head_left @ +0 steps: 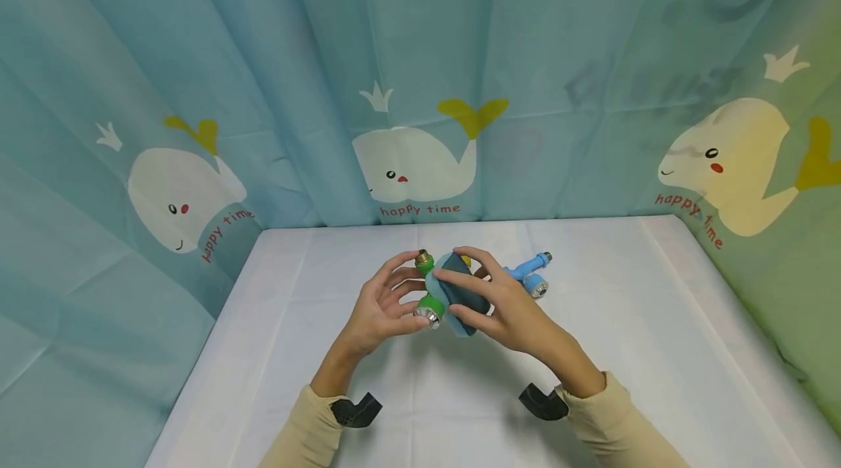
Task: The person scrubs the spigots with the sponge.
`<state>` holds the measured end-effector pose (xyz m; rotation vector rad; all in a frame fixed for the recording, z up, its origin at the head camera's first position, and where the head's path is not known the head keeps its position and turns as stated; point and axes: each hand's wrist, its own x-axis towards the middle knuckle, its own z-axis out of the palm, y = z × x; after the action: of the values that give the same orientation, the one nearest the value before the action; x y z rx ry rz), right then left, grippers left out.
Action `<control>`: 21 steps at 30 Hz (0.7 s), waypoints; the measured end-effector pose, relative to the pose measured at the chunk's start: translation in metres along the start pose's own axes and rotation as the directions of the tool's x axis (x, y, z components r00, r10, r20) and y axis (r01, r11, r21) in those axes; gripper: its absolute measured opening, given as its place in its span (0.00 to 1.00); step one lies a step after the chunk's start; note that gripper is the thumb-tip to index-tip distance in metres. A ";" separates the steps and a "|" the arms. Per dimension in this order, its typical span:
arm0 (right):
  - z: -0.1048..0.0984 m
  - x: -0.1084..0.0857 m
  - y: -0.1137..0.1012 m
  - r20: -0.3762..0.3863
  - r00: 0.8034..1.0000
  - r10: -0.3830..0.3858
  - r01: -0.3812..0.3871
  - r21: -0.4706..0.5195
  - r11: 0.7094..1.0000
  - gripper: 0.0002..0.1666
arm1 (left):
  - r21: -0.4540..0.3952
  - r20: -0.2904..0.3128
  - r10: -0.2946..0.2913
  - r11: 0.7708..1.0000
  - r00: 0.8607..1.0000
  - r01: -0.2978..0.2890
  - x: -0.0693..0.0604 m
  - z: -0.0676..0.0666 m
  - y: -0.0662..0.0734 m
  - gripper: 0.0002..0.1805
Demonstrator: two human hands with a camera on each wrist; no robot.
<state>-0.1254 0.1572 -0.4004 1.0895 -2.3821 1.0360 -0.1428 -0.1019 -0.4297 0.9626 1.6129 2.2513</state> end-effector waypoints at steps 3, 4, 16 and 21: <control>-0.002 0.000 0.001 0.010 1.000 -0.025 0.026 -0.058 0.998 0.33 | -0.019 0.007 -0.006 1.000 1.000 0.006 -0.001 0.000 0.001 0.51; -0.003 0.000 0.001 0.001 1.000 -0.030 0.030 -0.073 0.997 0.33 | -0.027 0.005 -0.010 1.000 1.000 0.010 -0.002 0.000 0.001 0.51; -0.007 -0.003 0.004 -0.019 0.999 -0.040 0.037 -0.148 0.988 0.36 | -0.060 0.006 -0.009 0.998 1.000 0.009 -0.002 0.000 0.003 0.52; -0.004 0.001 0.000 -0.019 1.000 -0.021 0.021 0.007 1.000 0.34 | -0.032 0.009 0.004 0.999 1.000 -0.004 -0.001 0.002 0.002 0.51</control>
<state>-0.1263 0.1594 -0.3972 1.1003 -2.3487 1.0435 -0.1405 -0.1022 -0.4279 0.9679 1.5675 2.2650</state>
